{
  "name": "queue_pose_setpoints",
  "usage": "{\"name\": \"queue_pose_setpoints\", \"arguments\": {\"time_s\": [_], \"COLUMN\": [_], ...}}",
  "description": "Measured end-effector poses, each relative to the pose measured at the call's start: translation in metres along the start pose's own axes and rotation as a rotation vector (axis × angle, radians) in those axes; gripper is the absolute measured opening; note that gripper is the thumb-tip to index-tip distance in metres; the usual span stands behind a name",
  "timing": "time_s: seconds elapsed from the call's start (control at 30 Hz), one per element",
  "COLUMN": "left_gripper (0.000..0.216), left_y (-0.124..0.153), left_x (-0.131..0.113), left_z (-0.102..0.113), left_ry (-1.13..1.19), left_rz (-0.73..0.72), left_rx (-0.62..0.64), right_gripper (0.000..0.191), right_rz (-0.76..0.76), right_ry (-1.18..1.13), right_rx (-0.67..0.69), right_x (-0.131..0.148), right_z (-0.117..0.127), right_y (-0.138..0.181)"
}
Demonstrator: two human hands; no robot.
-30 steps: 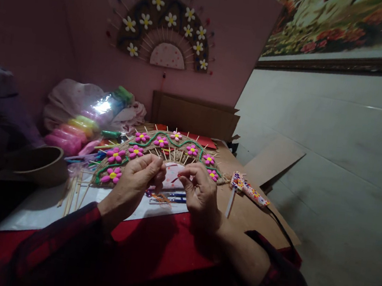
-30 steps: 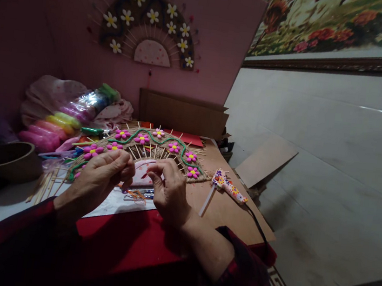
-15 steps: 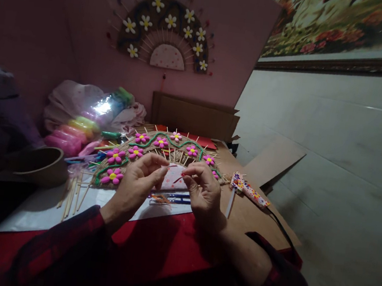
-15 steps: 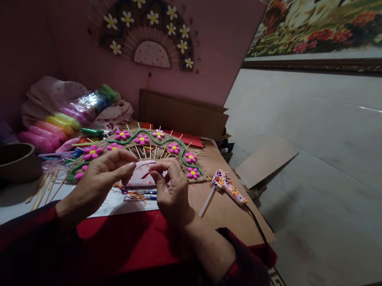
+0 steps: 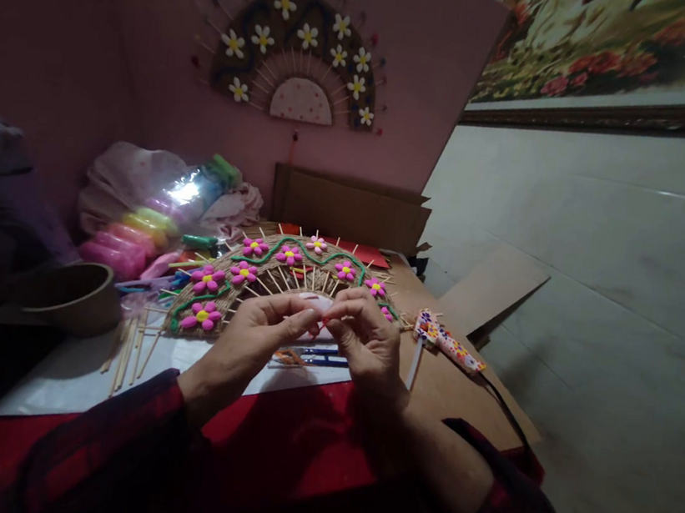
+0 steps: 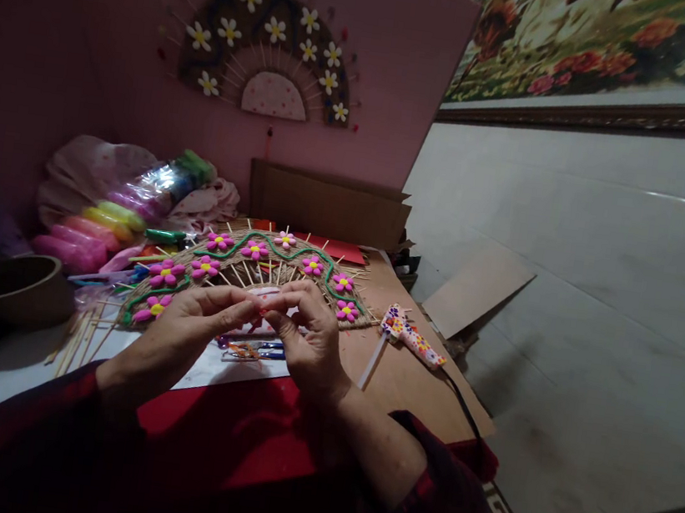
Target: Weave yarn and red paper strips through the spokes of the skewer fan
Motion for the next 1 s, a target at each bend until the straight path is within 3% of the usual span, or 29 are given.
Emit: {"name": "queue_pose_setpoints", "arguments": {"time_s": [0.47,0.83,1.0], "left_gripper": [0.019,0.015,0.015], "left_y": [0.001,0.004,0.004], "left_x": [0.014,0.019,0.020], "left_z": [-0.006,-0.015,-0.016], "left_ry": [0.183,0.494,0.484], "left_rz": [0.167,0.336,0.327], "left_rx": [0.002,0.053,0.069], "right_gripper": [0.018,0.007,0.022], "right_rz": [0.023,0.083,0.016], "right_ry": [0.100,0.250,0.217], "right_rx": [-0.032,-0.079,-0.104], "right_x": [0.003,0.007,0.001], "right_z": [0.002,0.001,0.003], "right_y": [0.002,0.007,0.009]}}
Point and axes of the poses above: each hand's wrist, its own y-axis away from the middle knuckle, its own z-axis out of the back of the hand, x = y × z, the point moved 7 cm from there along -y, towards the middle knuckle, and after that the axes turned 6 degrees about y, right-handed, at the moved point
